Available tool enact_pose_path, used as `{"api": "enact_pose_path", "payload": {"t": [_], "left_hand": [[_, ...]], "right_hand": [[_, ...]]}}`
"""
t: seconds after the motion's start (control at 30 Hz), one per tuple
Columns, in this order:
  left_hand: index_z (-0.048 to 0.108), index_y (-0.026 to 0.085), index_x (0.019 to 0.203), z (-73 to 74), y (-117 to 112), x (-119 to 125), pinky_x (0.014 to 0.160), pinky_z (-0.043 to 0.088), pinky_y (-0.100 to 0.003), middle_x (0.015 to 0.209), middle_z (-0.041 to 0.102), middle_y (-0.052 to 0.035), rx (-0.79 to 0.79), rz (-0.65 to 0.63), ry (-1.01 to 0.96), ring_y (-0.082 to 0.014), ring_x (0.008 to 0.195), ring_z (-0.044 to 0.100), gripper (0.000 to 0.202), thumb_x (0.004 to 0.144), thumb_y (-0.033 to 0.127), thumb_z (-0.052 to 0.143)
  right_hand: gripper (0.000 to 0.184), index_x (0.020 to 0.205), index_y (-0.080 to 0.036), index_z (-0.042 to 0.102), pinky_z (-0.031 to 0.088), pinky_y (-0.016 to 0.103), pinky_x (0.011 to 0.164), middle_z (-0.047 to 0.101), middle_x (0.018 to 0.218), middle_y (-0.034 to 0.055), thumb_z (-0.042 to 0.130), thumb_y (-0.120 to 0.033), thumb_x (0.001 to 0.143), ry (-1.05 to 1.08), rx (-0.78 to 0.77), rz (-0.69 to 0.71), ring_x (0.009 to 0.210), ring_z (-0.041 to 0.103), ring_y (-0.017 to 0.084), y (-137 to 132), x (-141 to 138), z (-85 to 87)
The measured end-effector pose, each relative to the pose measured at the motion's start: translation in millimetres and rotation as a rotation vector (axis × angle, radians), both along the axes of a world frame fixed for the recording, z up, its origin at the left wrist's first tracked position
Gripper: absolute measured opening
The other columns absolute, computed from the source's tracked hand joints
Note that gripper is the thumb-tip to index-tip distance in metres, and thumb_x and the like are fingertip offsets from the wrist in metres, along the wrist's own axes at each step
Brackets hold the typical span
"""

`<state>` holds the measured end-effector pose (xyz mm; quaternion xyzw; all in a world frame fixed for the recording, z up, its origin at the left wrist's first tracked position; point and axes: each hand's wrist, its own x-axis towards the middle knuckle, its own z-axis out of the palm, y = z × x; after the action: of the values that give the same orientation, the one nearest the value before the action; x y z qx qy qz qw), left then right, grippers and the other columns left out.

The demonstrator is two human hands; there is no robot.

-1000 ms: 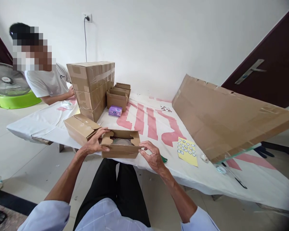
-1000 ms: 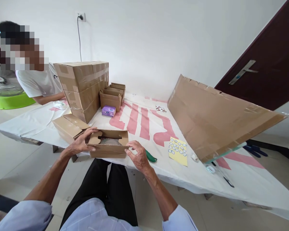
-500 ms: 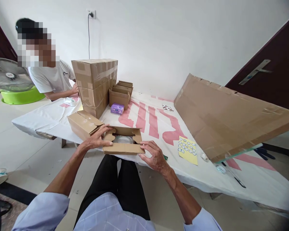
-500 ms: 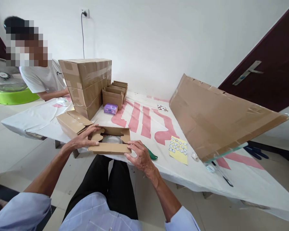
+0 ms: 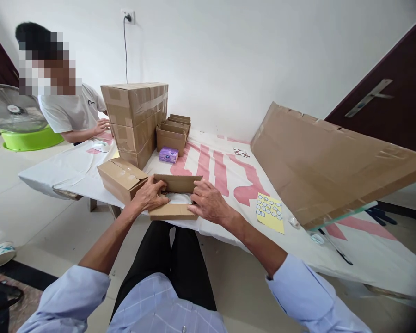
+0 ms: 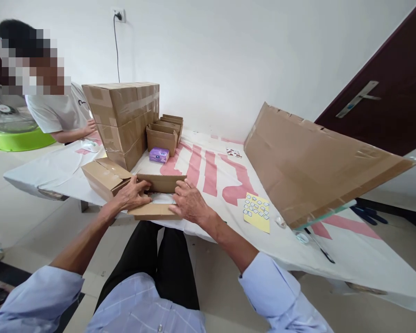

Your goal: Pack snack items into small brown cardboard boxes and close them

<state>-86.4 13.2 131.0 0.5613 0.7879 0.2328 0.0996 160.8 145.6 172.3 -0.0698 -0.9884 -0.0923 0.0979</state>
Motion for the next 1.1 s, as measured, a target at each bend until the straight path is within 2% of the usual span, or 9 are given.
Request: {"api": "enact_pose_path", "payload": {"t": [0.07,0.17,0.3,0.43,0.53,0.67,0.87,1.0,1.1], "left_hand": [[0.068,0.028,0.132,-2.0,-2,1,0.104,0.060,-0.049,0.126,0.052,-0.0087,0.062,0.005,-0.012,-0.0320,0.108,0.072,0.053,0.082,0.043,0.078],[0.064,0.027,0.129,-6.4,-8,1,0.105,0.059,-0.050,0.128,0.056,-0.0089,0.180,-0.028,-0.079,-0.0309,0.111,0.069,0.043,0.089,0.041,0.070],[0.055,0.025,0.150,-15.2,-15,1,0.120,0.050,-0.055,0.148,0.056,-0.0129,0.323,-0.057,-0.217,-0.0331,0.135,0.062,0.052,0.102,0.046,0.053],[0.047,0.022,0.163,-24.8,-21,-3,0.137,0.032,-0.053,0.169,0.049,-0.0135,0.478,-0.074,-0.367,-0.0325,0.161,0.042,0.062,0.108,0.049,0.045],[0.044,0.022,0.166,-30.0,-27,-5,0.139,0.028,-0.054,0.175,0.045,-0.0126,0.508,-0.063,-0.471,-0.0333,0.166,0.036,0.066,0.108,0.054,0.047],[0.034,0.024,0.172,-33.1,-31,-7,0.139,0.028,-0.057,0.180,0.036,-0.0132,0.475,-0.068,-0.569,-0.0382,0.168,0.033,0.085,0.101,0.061,0.062],[0.024,0.028,0.177,-34.4,-31,-9,0.139,0.028,-0.057,0.185,0.025,-0.0105,0.438,-0.075,-0.591,-0.0377,0.171,0.023,0.093,0.100,0.060,0.065],[0.020,0.029,0.178,-34.1,-35,-8,0.130,0.043,-0.057,0.186,0.021,-0.0114,0.378,-0.116,-0.570,-0.0414,0.168,0.031,0.097,0.098,0.059,0.067],[0.020,0.031,0.178,-33.7,-39,-7,0.123,0.051,-0.055,0.185,0.025,-0.0131,0.365,-0.131,-0.541,-0.0433,0.165,0.036,0.100,0.096,0.056,0.071]], "right_hand": [[0.028,0.102,-0.015,0.084,0.038,0.056,0.125,0.078,0.112,0.0180,0.071,-0.040,0.103,-0.011,0.090,-0.095,0.139,0.056,0.040,1,9,7.4],[0.031,0.105,-0.013,0.084,0.042,0.053,0.119,0.079,0.110,0.0192,0.068,-0.039,0.105,-0.105,0.149,-0.225,0.127,0.062,0.038,0,16,15.8],[0.035,0.111,-0.010,0.084,0.048,0.045,0.106,0.080,0.109,0.0198,0.061,-0.036,0.109,-0.257,0.098,-0.320,0.119,0.066,0.035,-4,4,20.8],[0.032,0.115,-0.013,0.083,0.050,0.040,0.094,0.080,0.117,0.0180,0.059,-0.035,0.110,-0.364,0.004,-0.342,0.116,0.070,0.033,-4,-18,24.1],[0.032,0.115,-0.015,0.082,0.049,0.038,0.088,0.080,0.121,0.0176,0.062,-0.039,0.109,-0.436,-0.047,-0.364,0.116,0.071,0.034,-2,-33,28.1],[0.034,0.115,-0.016,0.080,0.047,0.038,0.087,0.079,0.121,0.0180,0.066,-0.045,0.107,-0.491,-0.083,-0.384,0.113,0.072,0.034,2,-46,31.7],[0.029,0.121,-0.017,0.078,0.046,0.036,0.098,0.079,0.124,0.0141,0.064,-0.039,0.110,-0.307,-0.152,-0.290,0.119,0.070,0.030,13,-28,16.4],[0.027,0.125,-0.017,0.077,0.050,0.038,0.103,0.077,0.129,0.0140,0.066,-0.035,0.107,-0.133,-0.229,-0.282,0.124,0.069,0.030,17,-8,-0.3],[0.058,0.151,-0.018,0.061,0.055,0.043,0.104,0.067,0.147,0.0178,0.076,-0.040,0.100,-0.010,-0.275,-0.321,0.135,0.064,0.035,20,-6,-9.4]]}}
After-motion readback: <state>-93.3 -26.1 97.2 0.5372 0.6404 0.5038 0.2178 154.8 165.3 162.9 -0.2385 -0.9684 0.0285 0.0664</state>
